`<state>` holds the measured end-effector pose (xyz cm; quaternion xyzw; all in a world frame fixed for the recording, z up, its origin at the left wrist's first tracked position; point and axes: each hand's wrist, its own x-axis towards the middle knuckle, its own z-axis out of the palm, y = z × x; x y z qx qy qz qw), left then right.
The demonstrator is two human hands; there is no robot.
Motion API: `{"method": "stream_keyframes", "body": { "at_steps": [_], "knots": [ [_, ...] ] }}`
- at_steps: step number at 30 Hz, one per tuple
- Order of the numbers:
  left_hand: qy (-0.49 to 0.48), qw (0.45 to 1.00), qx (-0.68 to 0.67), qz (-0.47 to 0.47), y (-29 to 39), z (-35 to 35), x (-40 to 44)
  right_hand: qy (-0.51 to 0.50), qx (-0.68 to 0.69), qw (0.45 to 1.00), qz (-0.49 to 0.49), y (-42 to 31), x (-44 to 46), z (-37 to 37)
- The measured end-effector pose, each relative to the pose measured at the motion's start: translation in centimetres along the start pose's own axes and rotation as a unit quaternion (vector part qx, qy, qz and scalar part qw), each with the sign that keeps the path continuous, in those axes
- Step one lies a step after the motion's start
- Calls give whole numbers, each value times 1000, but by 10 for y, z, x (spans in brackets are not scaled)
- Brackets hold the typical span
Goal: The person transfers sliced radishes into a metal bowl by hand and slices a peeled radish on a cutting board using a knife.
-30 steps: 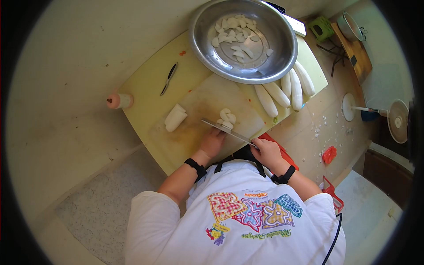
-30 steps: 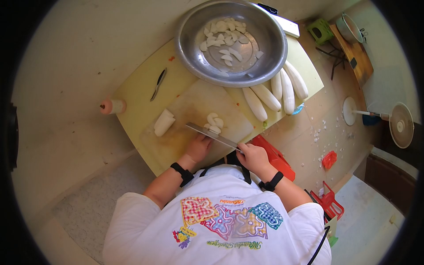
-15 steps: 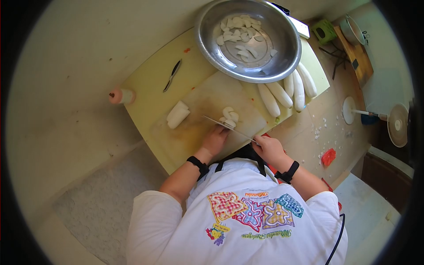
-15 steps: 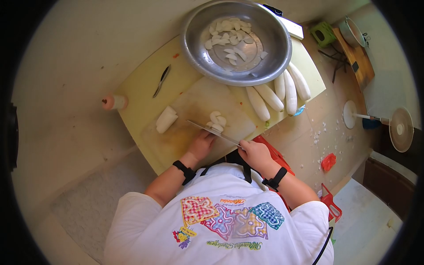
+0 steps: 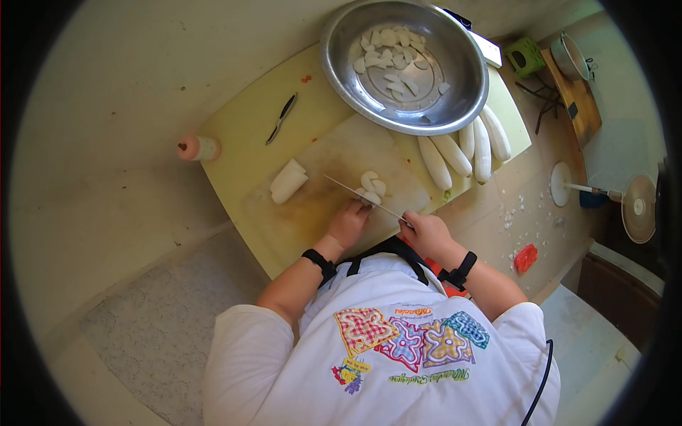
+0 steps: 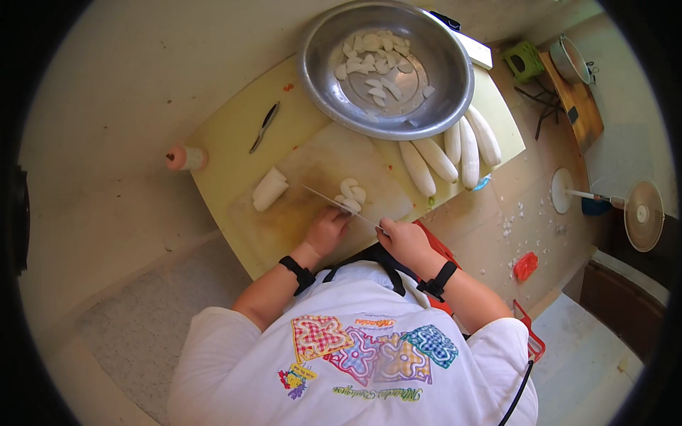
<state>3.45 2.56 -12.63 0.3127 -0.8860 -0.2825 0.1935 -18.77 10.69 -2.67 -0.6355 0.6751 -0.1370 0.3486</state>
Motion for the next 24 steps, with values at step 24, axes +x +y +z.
{"method": "stream_keyframes", "body": {
  "at_steps": [24],
  "knots": [
    [-18, 1000, 3, -21, -3, 5, -4, -3, -11, 1000, -3, 13, -6, 12]
  ]
}}
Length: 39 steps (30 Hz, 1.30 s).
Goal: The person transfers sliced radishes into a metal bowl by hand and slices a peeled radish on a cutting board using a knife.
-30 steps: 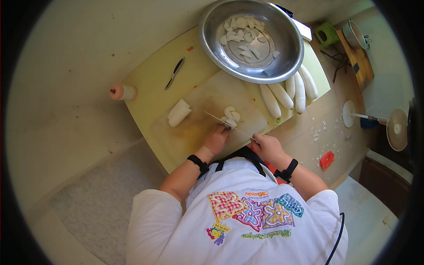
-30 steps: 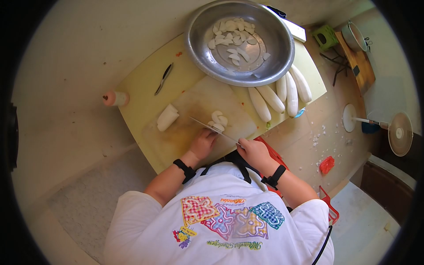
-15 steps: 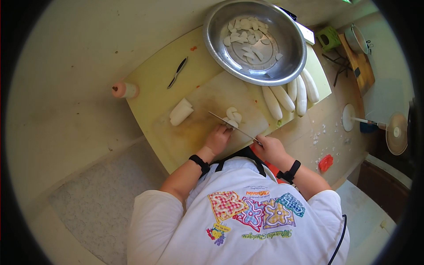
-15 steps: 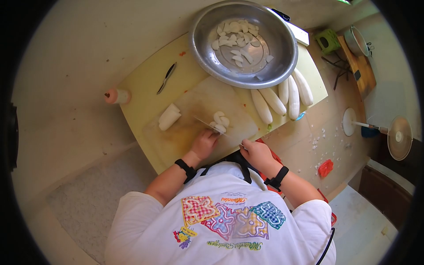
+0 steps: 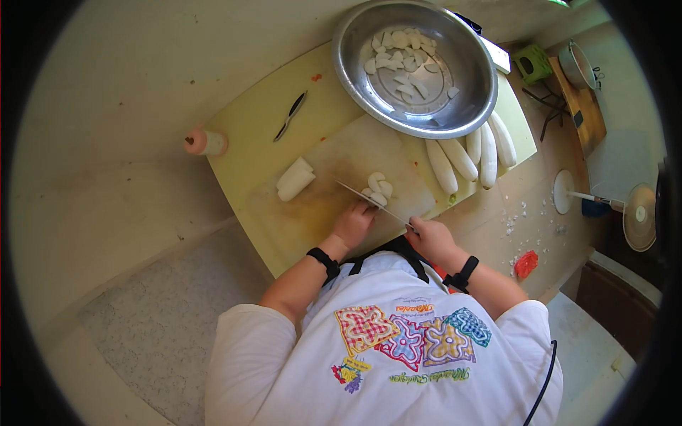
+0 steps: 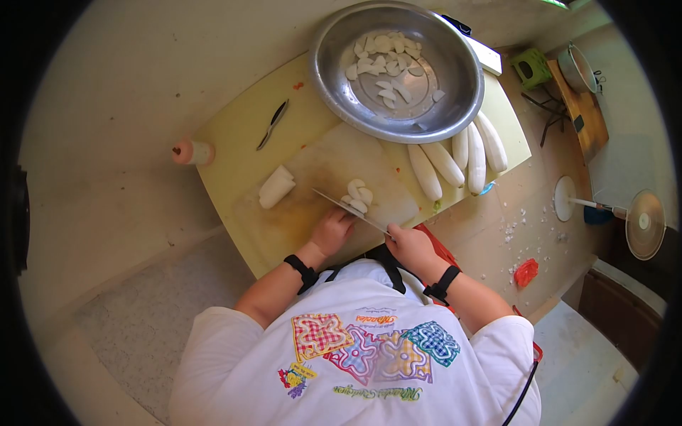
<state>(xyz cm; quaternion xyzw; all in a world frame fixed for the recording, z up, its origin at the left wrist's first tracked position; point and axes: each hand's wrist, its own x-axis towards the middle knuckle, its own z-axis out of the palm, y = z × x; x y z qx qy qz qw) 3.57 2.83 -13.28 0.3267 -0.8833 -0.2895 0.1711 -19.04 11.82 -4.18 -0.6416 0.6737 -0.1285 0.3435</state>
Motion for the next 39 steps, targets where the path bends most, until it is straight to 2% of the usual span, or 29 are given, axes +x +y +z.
{"method": "stream_keyframes", "body": {
  "at_steps": [4, 12, 14, 20, 39],
  "knots": [
    [10, 1000, 5, 15, -1, 0, -1, 2, -15, 1000, -17, 1, 9, 22],
    [26, 999, -8, 37, -6, 3, -3, 26, -27, 999, 10, -8, 7, 12],
    [-8, 998, -55, -25, -5, 3, -5, 49, -9, 999, 23, -7, 1, 9],
    [-31, 996, -60, -61, -7, -2, -6, 100, 13, 995, 19, -3, -11, 4],
    [2, 997, -51, -50, 0, -4, -2, 57, -30, 998, -1, -3, -12, 1]
  ]
}}
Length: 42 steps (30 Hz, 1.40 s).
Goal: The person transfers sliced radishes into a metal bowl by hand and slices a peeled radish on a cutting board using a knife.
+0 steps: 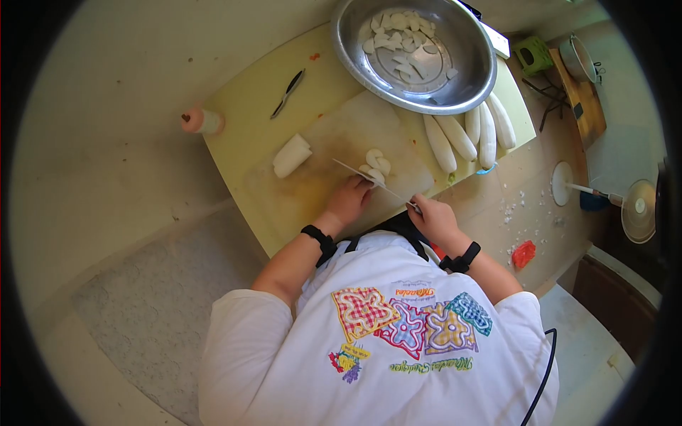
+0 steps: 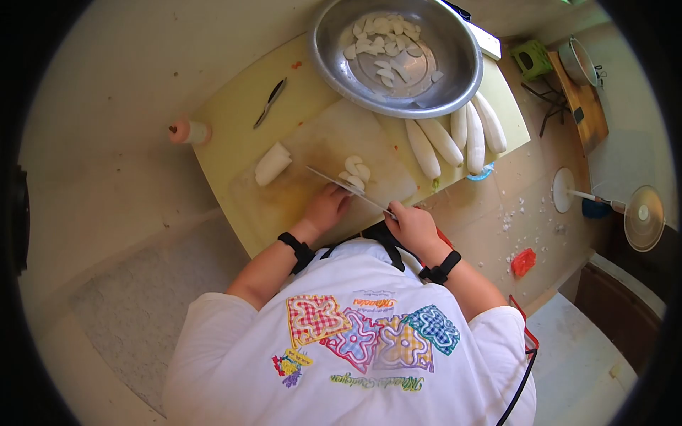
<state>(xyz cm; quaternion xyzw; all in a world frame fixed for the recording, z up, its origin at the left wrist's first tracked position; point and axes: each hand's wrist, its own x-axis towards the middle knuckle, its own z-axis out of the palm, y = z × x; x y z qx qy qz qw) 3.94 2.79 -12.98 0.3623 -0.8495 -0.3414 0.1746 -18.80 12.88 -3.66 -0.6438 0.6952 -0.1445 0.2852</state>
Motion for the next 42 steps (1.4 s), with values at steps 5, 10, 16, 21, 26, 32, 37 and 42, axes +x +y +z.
{"method": "stream_keyframes", "body": {
  "at_steps": [5, 10, 16, 21, 26, 32, 37, 42],
  "knots": [
    [21, 1000, 11, 17, 0, -1, 0, 6, 8, 1000, 1, 0, 0, 1],
    [-5, 1000, 3, 0, -2, 0, 1, -6, 12, 1000, 9, -6, -1, -2],
    [-1, 1000, 8, 3, -2, -1, 1, -23, 5, 1000, 17, -5, 2, -2],
    [12, 1000, 23, 9, 4, -4, 1, -15, -12, 1000, 8, -12, 2, -4],
    [13, 1000, 22, 4, 3, -2, 1, -36, -15, 999, 8, -12, 2, -2],
    [3, 1000, 14, 6, 6, -6, 1, -45, -1, 999, 4, -13, 4, -9],
    [17, 1000, 10, 12, 5, -3, -1, -55, 1, 998, 8, -15, 9, -8],
    [14, 1000, 3, 10, 2, -1, -2, -54, 19, 998, 17, -12, 11, -9]
  ]
}}
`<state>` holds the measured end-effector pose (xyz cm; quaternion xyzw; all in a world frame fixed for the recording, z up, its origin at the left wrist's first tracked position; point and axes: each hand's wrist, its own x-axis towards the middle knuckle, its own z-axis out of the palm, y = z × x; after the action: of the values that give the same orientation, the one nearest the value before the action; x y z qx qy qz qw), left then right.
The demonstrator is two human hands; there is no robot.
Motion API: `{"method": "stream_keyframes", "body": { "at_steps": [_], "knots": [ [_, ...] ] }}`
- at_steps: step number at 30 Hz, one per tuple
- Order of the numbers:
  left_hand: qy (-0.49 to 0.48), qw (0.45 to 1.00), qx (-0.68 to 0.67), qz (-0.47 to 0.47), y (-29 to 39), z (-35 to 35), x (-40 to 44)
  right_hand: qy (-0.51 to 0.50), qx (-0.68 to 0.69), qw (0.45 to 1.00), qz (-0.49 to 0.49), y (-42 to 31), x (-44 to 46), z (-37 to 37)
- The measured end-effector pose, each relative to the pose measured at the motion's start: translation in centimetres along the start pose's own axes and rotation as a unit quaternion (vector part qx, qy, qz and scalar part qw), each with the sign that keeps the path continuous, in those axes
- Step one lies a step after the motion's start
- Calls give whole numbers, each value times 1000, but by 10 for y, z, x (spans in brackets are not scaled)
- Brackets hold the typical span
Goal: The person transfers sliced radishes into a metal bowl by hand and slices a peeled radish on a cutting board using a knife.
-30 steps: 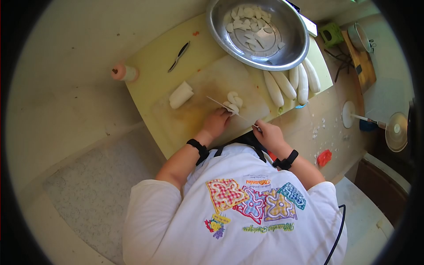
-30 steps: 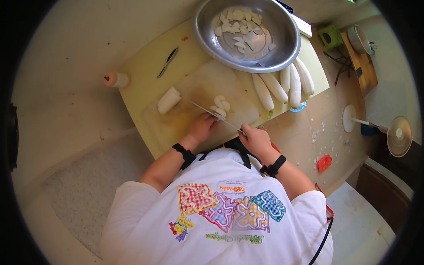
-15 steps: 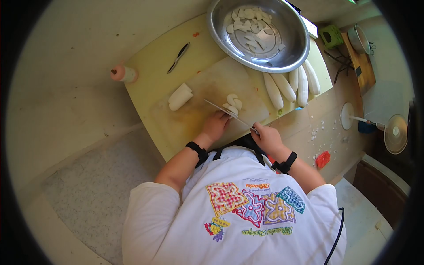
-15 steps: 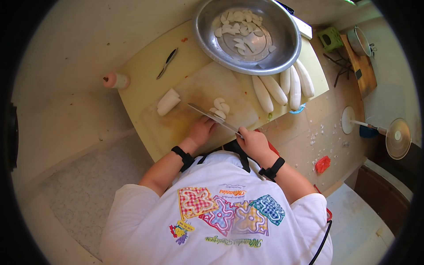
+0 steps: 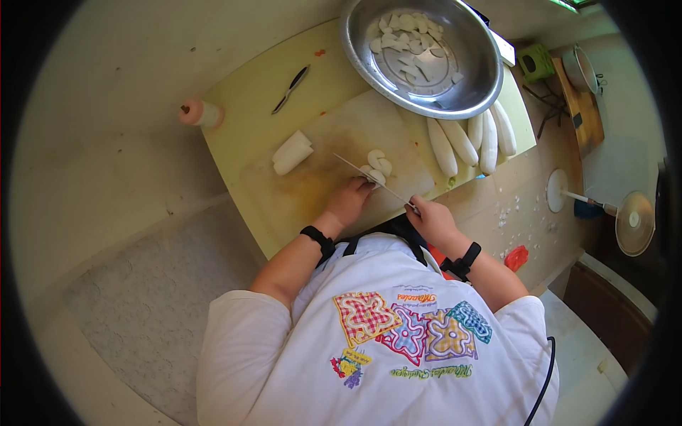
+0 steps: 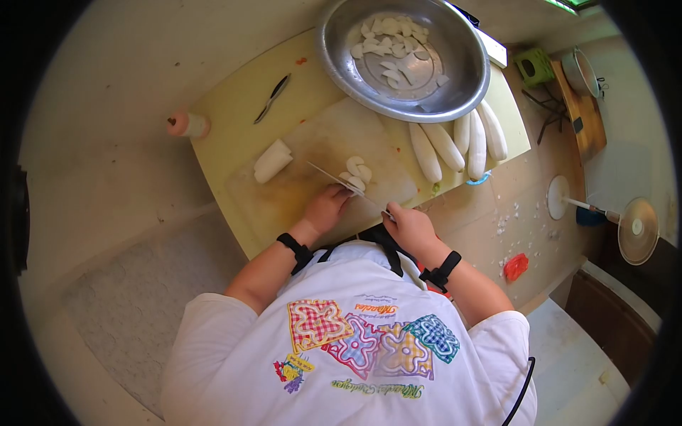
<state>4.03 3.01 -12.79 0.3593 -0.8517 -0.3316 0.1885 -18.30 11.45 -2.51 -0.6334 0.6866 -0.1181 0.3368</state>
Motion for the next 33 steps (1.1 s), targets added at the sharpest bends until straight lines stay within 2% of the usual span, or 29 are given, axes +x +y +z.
{"method": "stream_keyframes", "body": {
  "at_steps": [14, 20, 23, 29, 33],
  "knots": [
    [31, 999, 7, 29, -3, 4, -1, -12, 7, 1000, 16, -6, 6, 0],
    [-4, 1000, 9, 14, -1, -3, 3, -28, 6, 999, 31, 1, 3, 1],
    [24, 999, 1, 28, -5, 4, 1, -12, 19, 1000, 20, -1, 5, 10],
    [11, 1000, -4, 15, -3, 2, 2, -35, 10, 998, 42, 1, 6, 4],
    [29, 999, -7, 19, -2, 3, 3, -12, 11, 999, 33, -3, 6, 9]
  ]
}}
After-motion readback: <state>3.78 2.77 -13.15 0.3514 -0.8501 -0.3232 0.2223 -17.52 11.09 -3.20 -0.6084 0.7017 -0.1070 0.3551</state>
